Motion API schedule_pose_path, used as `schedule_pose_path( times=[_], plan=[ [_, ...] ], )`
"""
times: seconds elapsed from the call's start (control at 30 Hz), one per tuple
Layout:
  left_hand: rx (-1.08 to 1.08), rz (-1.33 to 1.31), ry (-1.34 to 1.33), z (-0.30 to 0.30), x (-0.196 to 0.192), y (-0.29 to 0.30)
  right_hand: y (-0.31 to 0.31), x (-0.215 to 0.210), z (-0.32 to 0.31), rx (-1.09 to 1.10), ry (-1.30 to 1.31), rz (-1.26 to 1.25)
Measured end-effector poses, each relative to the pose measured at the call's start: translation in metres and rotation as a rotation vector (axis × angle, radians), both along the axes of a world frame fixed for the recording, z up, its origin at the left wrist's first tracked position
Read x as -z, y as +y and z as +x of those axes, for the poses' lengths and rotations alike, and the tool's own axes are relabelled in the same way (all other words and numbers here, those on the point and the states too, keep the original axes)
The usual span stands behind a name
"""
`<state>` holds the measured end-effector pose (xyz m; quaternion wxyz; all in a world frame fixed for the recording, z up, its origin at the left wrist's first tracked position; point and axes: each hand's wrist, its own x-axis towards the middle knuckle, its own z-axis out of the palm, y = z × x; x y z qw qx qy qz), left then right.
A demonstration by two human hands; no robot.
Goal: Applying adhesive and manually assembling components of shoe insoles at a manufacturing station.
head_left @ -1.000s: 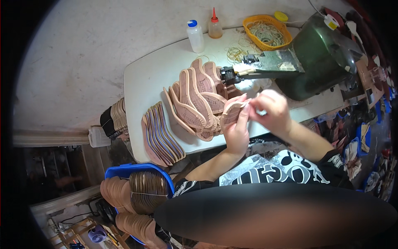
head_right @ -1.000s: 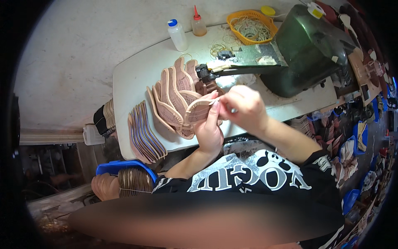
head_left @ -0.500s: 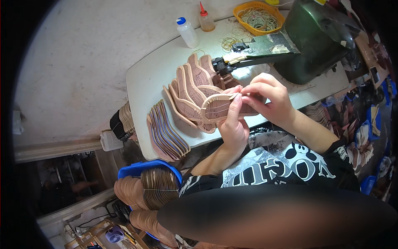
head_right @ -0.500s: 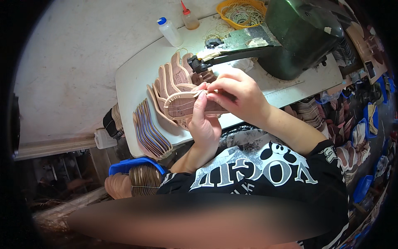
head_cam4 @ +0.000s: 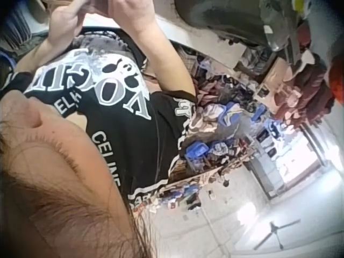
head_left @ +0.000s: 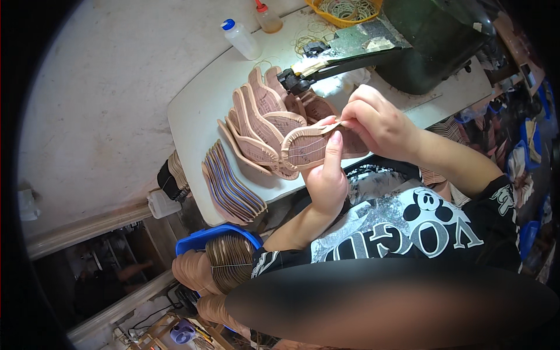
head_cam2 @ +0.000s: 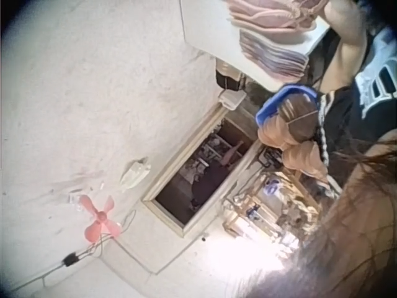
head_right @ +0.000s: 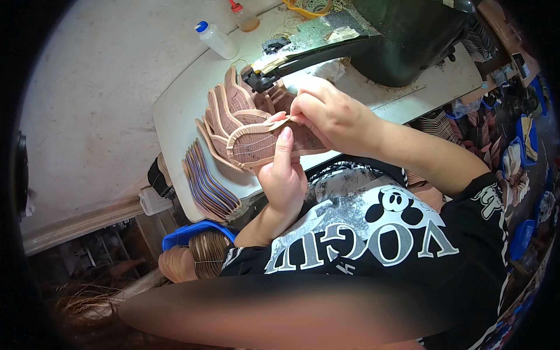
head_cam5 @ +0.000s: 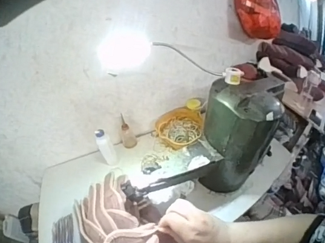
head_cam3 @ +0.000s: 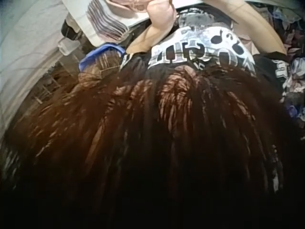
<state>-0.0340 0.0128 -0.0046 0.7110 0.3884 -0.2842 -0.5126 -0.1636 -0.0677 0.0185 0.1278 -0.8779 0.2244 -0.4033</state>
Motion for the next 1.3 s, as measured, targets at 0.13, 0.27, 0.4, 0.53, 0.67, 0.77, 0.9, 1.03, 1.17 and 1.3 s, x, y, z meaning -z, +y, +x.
schedule_pose_path(
  times=[0.13,0.27,0.4,0.53,0.67,0.77,0.9,1.03,1.17,1.3],
  plan=[
    [0.024,-0.004,-0.084,0.005,0.010,0.001,0.010,-0.003,0.001,-0.024,-0.011,0.286],
    [0.020,0.000,0.018,0.001,0.011,-0.002,0.015,-0.001,0.002,0.032,-0.019,0.335],
    [0.084,-0.005,0.056,0.002,0.008,-0.002,0.014,0.000,0.000,0.030,-0.019,0.318],
    [0.137,-0.020,0.096,0.003,-0.010,0.001,0.020,0.003,-0.001,0.039,-0.078,0.131],
    [0.232,-0.036,0.187,0.007,-0.018,0.004,0.019,0.003,-0.006,-0.016,-0.158,-0.036],
    [0.248,-0.073,0.112,0.009,-0.020,0.006,0.017,-0.004,-0.005,-0.086,-0.170,-0.066],
    [0.238,-0.046,0.098,0.016,-0.011,-0.002,0.015,-0.017,-0.006,-0.070,-0.163,0.023],
    [0.063,-0.133,-0.004,0.011,-0.005,-0.003,0.006,-0.036,-0.008,-0.238,-0.311,1.195],
    [0.166,-0.185,0.025,0.004,-0.016,-0.010,-0.017,-0.029,-0.012,-0.469,-0.228,1.477],
    [0.178,-0.149,-0.086,0.013,-0.012,-0.008,-0.018,-0.033,-0.011,-0.520,-0.179,1.580]
  ],
)
